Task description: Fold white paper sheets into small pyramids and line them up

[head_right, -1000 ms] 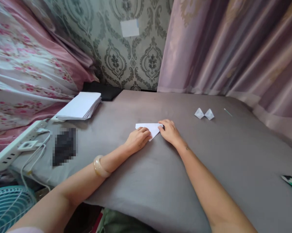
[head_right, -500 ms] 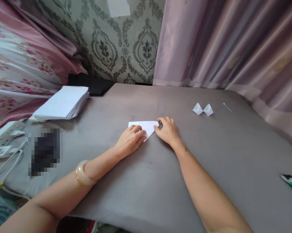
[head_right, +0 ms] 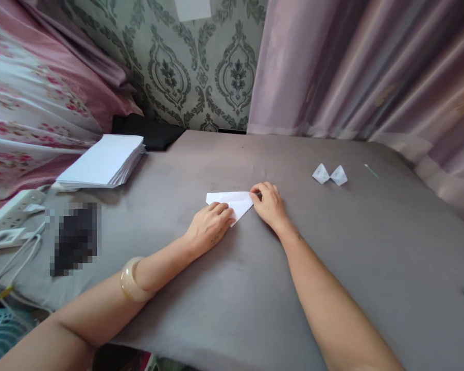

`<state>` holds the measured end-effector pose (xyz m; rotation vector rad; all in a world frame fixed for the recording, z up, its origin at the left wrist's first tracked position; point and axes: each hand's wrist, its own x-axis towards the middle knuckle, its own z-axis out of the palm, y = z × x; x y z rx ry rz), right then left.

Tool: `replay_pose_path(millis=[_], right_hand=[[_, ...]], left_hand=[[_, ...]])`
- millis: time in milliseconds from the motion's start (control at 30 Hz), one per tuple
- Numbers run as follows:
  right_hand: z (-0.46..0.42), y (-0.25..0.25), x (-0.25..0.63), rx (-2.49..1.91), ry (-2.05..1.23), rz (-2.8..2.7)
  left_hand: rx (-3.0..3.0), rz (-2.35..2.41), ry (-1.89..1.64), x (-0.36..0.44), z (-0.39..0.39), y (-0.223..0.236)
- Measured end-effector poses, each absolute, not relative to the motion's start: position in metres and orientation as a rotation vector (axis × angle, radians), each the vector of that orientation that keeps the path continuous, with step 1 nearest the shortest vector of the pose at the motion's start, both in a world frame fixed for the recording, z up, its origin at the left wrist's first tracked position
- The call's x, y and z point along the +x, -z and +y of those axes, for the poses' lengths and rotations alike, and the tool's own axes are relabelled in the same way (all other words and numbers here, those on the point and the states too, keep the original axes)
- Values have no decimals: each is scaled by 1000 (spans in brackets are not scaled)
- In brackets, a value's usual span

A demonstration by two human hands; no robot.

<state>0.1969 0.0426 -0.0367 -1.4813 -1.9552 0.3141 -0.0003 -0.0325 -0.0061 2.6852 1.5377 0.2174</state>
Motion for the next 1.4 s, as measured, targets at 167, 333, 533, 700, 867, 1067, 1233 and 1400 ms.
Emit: replay_pose_path(millis=[167,333,533,700,867,1067,1233,1400], right_hand=[[37,31,202,-1370,-437,-1957],[33,27,207,-1327,-581,-1978],[35,29,210,-1283,-570,-2174],[36,29,212,-1241,-542,-2202],[37,29,213,-1190,-516,-2214],[41,35,216,-1202,-466,-2261],[42,37,216,-1181,-451,-2295],[39,35,215,-1209,-446,-2305]], left_hand=[[2635,1544,-204,1,-35,2],[2622,1544,-227,-1,-34,3],[2533,1543,-437,-10,-27,15],[2375,1708,-665,-19,-15,19],[2397,1796,-630,-29,-5,12],[2376,1664,-515,-40,5,13],[2371,1573,-495,-42,8,12],[2386,1534,-480,-43,9,10]])
